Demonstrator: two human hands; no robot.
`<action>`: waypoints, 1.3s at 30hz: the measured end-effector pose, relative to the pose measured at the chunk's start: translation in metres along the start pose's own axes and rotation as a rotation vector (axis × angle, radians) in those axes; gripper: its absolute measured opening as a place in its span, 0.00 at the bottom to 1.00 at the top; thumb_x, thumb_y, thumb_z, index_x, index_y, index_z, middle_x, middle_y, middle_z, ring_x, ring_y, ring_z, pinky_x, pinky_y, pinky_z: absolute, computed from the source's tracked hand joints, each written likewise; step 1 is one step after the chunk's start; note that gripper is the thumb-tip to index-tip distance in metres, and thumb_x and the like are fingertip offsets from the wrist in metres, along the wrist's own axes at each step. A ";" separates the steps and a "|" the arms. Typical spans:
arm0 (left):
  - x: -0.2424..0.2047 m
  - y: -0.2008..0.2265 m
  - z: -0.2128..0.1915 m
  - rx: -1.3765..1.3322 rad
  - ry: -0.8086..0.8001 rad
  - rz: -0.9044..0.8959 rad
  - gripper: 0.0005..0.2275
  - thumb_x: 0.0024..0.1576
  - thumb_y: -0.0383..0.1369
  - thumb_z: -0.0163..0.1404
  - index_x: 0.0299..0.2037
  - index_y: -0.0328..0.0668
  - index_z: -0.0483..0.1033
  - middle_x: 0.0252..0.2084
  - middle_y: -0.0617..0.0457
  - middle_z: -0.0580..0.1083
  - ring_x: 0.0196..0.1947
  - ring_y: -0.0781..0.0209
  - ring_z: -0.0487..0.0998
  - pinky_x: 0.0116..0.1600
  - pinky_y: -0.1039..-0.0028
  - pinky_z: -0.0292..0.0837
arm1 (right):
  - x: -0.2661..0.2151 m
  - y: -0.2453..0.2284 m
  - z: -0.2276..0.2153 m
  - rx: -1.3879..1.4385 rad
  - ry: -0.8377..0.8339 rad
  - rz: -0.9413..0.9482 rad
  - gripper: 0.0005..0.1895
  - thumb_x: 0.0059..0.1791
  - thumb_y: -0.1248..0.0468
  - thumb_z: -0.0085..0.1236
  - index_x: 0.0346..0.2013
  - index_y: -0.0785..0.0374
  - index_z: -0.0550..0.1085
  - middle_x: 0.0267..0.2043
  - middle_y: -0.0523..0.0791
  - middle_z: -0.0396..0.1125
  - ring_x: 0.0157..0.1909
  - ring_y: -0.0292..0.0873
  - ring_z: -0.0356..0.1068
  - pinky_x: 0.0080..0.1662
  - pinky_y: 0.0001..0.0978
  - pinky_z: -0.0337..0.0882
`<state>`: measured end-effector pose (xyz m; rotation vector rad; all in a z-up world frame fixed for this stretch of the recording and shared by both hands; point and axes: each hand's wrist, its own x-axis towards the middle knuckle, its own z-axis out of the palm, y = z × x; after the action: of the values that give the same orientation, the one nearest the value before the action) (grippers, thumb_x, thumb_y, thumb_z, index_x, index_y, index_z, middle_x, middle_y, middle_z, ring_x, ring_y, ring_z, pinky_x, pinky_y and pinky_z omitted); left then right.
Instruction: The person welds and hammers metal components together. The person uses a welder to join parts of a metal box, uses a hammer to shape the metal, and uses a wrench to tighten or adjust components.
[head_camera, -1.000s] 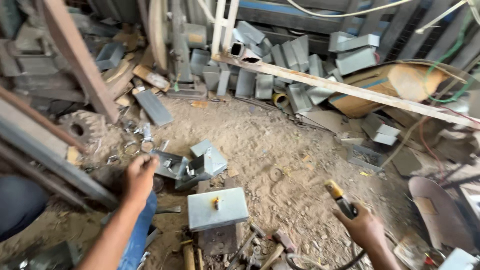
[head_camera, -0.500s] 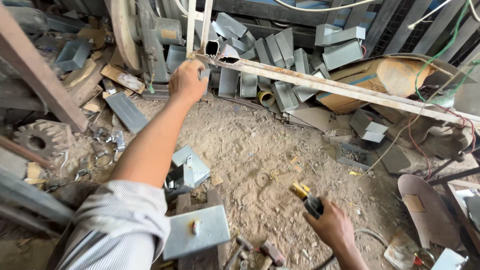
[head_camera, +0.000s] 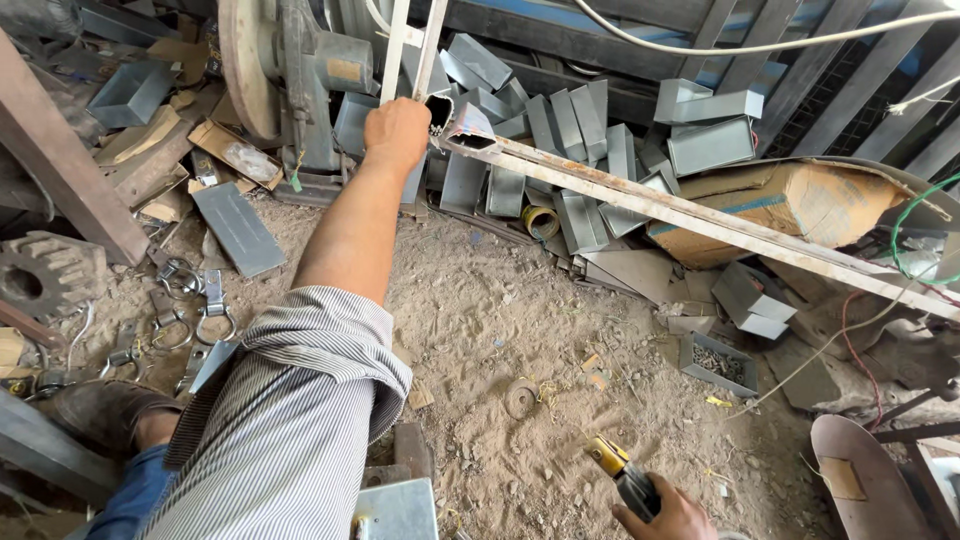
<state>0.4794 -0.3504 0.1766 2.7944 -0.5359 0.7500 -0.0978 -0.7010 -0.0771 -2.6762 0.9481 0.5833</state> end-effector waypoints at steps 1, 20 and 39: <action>0.001 -0.001 0.004 0.000 0.028 0.009 0.08 0.57 0.25 0.50 0.38 0.41 0.85 0.41 0.40 0.81 0.43 0.42 0.83 0.45 0.57 0.79 | 0.005 0.003 0.005 0.007 -0.013 0.005 0.53 0.41 0.31 0.61 0.71 0.56 0.59 0.52 0.46 0.74 0.53 0.42 0.80 0.61 0.39 0.78; -0.090 -0.017 -0.077 -0.303 0.508 0.199 0.07 0.61 0.36 0.56 0.34 0.43 0.77 0.39 0.48 0.78 0.32 0.51 0.80 0.39 0.61 0.78 | -0.073 -0.046 -0.044 0.083 0.223 -0.008 0.48 0.39 0.31 0.61 0.64 0.55 0.69 0.49 0.50 0.75 0.53 0.49 0.77 0.56 0.43 0.76; -0.579 -0.124 -0.181 -2.483 0.790 -0.553 0.12 0.74 0.31 0.39 0.34 0.41 0.63 0.27 0.57 0.58 0.23 0.67 0.54 0.32 0.77 0.52 | -0.267 -0.099 -0.001 1.894 -0.492 -0.236 0.26 0.52 0.51 0.53 0.58 0.66 0.68 0.42 0.51 0.71 0.39 0.51 0.75 0.42 0.52 0.76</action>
<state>-0.0186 -0.0173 0.0205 0.1960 -0.1076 0.2981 -0.2228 -0.4801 0.0512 -0.8309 0.4630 0.0604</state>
